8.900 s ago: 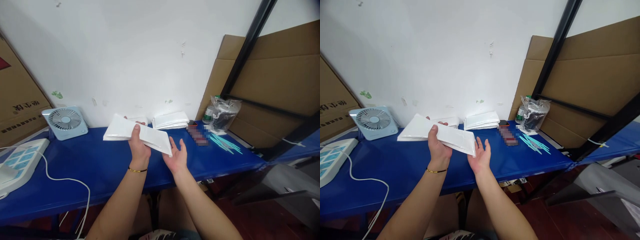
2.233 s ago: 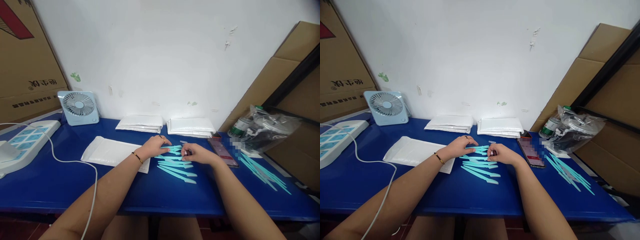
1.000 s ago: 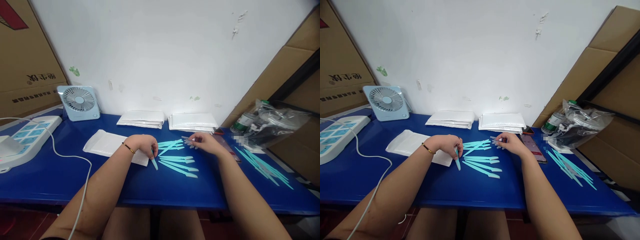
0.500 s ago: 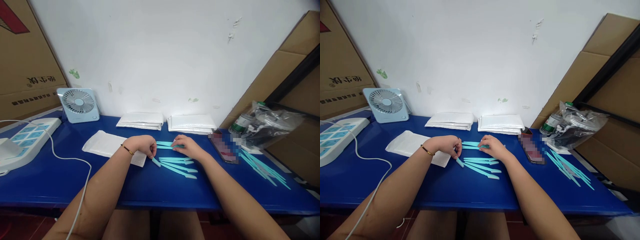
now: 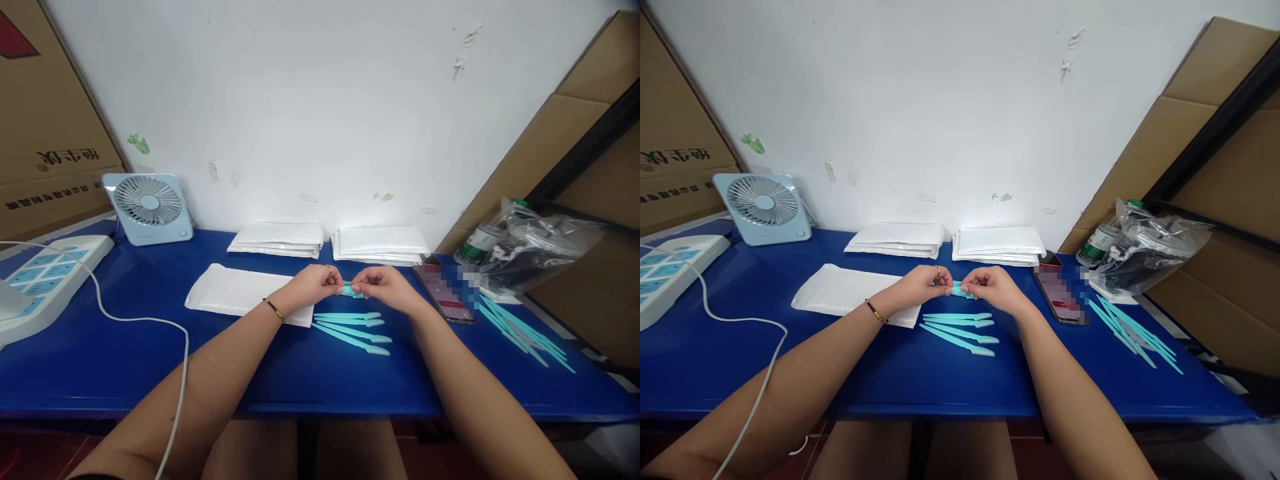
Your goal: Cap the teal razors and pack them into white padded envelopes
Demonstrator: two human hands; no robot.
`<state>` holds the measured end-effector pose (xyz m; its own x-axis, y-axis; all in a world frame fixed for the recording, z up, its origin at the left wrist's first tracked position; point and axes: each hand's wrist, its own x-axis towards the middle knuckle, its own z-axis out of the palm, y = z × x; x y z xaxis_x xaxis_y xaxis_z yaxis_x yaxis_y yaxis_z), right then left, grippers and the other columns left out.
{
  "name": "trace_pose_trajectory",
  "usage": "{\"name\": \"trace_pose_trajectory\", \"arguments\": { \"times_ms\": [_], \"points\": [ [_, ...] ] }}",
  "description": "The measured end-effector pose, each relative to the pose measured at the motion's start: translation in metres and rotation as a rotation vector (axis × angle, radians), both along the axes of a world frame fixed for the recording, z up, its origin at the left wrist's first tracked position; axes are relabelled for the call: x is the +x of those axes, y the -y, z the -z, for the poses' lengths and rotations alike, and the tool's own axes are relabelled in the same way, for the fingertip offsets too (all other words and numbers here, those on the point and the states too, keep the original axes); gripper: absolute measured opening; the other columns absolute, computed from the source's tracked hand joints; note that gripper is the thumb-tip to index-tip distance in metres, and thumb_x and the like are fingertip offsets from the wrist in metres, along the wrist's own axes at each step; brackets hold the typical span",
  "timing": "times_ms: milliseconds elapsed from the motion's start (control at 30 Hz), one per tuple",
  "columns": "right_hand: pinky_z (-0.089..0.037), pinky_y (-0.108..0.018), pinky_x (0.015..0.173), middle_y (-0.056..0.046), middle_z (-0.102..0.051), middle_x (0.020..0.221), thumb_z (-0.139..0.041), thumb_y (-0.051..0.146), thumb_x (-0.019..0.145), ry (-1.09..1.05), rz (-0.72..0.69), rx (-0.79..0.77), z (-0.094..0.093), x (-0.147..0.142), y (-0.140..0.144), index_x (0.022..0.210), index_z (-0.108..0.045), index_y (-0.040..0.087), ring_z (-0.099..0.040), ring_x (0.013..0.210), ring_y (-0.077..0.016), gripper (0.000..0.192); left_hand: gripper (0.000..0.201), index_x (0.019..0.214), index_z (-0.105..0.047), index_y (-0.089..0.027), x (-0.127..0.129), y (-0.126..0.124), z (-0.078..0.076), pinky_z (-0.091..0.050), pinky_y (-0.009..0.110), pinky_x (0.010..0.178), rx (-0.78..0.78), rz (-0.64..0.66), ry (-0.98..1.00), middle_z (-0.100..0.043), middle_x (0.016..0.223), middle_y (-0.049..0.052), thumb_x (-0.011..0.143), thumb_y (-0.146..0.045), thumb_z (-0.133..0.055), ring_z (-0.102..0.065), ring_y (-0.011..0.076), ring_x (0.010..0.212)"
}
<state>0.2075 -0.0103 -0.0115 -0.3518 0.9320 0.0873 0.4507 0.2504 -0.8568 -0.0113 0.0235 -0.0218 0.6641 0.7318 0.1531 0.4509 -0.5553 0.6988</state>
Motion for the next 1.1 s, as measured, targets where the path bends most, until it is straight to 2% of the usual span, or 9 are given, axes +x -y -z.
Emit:
{"name": "trace_pose_trajectory", "arguments": {
  "times_ms": [167,300,367,433,600,767,900,1000,1100],
  "points": [
    [-0.043,-0.026,0.053,-0.005,-0.066,0.069,-0.065,0.046,0.074,0.072,0.187,0.103,0.006,0.037,-0.013,0.083,-0.07,0.015,-0.055,0.057,-0.0132,0.033,0.011,0.081,-0.064,-0.021,-0.003,-0.007,0.007,-0.041,0.023,0.066,0.151,-0.106,-0.136,-0.067,0.077,-0.001,0.079,-0.028,-0.056,-0.06,0.0138,0.073],
    [-0.045,-0.03,0.06,-0.008,-0.068,0.079,-0.065,0.043,0.074,0.276,0.241,0.156,0.004,0.053,-0.014,0.082,-0.072,0.017,-0.059,0.067,-0.018,0.029,0.018,0.094,-0.066,-0.025,-0.002,-0.007,0.012,-0.04,0.03,0.081,0.346,-0.124,-0.212,-0.065,0.1,0.001,0.078,-0.031,-0.06,-0.057,0.0192,0.095],
    [-0.046,-0.031,0.065,-0.008,-0.068,0.085,-0.065,0.043,0.074,0.296,0.195,0.187,-0.003,0.051,-0.009,0.082,-0.072,0.018,-0.059,0.073,-0.0193,0.027,0.031,0.106,-0.063,-0.027,-0.002,-0.006,0.014,-0.039,0.033,0.087,0.406,-0.14,-0.214,-0.061,0.112,0.002,0.077,-0.036,-0.063,-0.052,0.0223,0.106],
    [-0.046,-0.031,0.068,-0.007,-0.067,0.088,-0.065,0.044,0.074,0.307,0.063,0.157,-0.01,0.046,-0.002,0.083,-0.071,0.019,-0.059,0.078,-0.0192,0.027,0.037,0.113,-0.06,-0.03,-0.004,-0.007,0.016,-0.037,0.034,0.09,0.409,-0.133,-0.225,-0.058,0.117,0.002,0.078,-0.042,-0.061,-0.048,0.0234,0.111],
    [-0.042,-0.026,0.061,-0.003,-0.062,0.08,-0.072,0.043,0.066,0.489,-0.221,0.005,-0.015,0.031,0.01,0.078,-0.069,0.019,-0.054,0.071,-0.0155,0.027,0.033,0.112,-0.061,-0.03,-0.008,-0.009,0.016,-0.038,0.032,0.086,0.34,-0.096,-0.311,-0.06,0.111,0.002,0.083,-0.045,-0.054,-0.052,0.0218,0.105],
    [-0.039,-0.025,0.059,-0.001,-0.058,0.076,-0.067,0.039,0.072,0.506,-0.24,0.017,-0.011,0.024,0.009,0.077,-0.064,0.018,-0.051,0.067,-0.0136,0.022,0.037,0.11,-0.063,-0.027,-0.007,0.002,0.0,-0.036,0.033,0.089,0.368,-0.133,-0.211,-0.061,0.11,0.004,0.086,-0.05,-0.047,-0.052,0.0224,0.106],
    [-0.039,-0.025,0.06,-0.001,-0.058,0.072,-0.059,0.038,0.079,0.412,-0.171,0.05,-0.014,0.028,0.009,0.081,-0.062,0.018,-0.05,0.065,-0.0138,0.02,0.057,0.097,-0.069,-0.02,-0.004,0.015,-0.013,-0.042,0.027,0.077,0.11,0.01,-0.024,-0.067,0.09,0.004,0.092,-0.057,-0.026,-0.059,0.0175,0.086],
    [-0.039,-0.026,0.062,-0.001,-0.059,0.073,-0.058,0.038,0.08,0.363,-0.132,0.082,-0.017,0.031,0.01,0.082,-0.063,0.017,-0.05,0.065,-0.0137,0.021,0.07,0.095,-0.069,-0.016,-0.004,0.016,-0.015,-0.044,0.025,0.067,-0.157,0.013,0.097,-0.067,0.081,0.006,0.09,-0.061,-0.016,-0.058,0.0147,0.071],
    [-0.039,-0.026,0.061,-0.001,-0.059,0.072,-0.057,0.038,0.081,0.339,-0.072,0.101,-0.017,0.032,0.009,0.082,-0.062,0.018,-0.05,0.064,-0.0136,0.021,0.058,0.095,-0.067,-0.015,-0.006,0.011,-0.016,-0.044,0.024,0.063,-0.23,0.025,0.091,-0.067,0.077,0.005,0.088,-0.059,-0.031,-0.055,0.0126,0.063]
  ]
}}
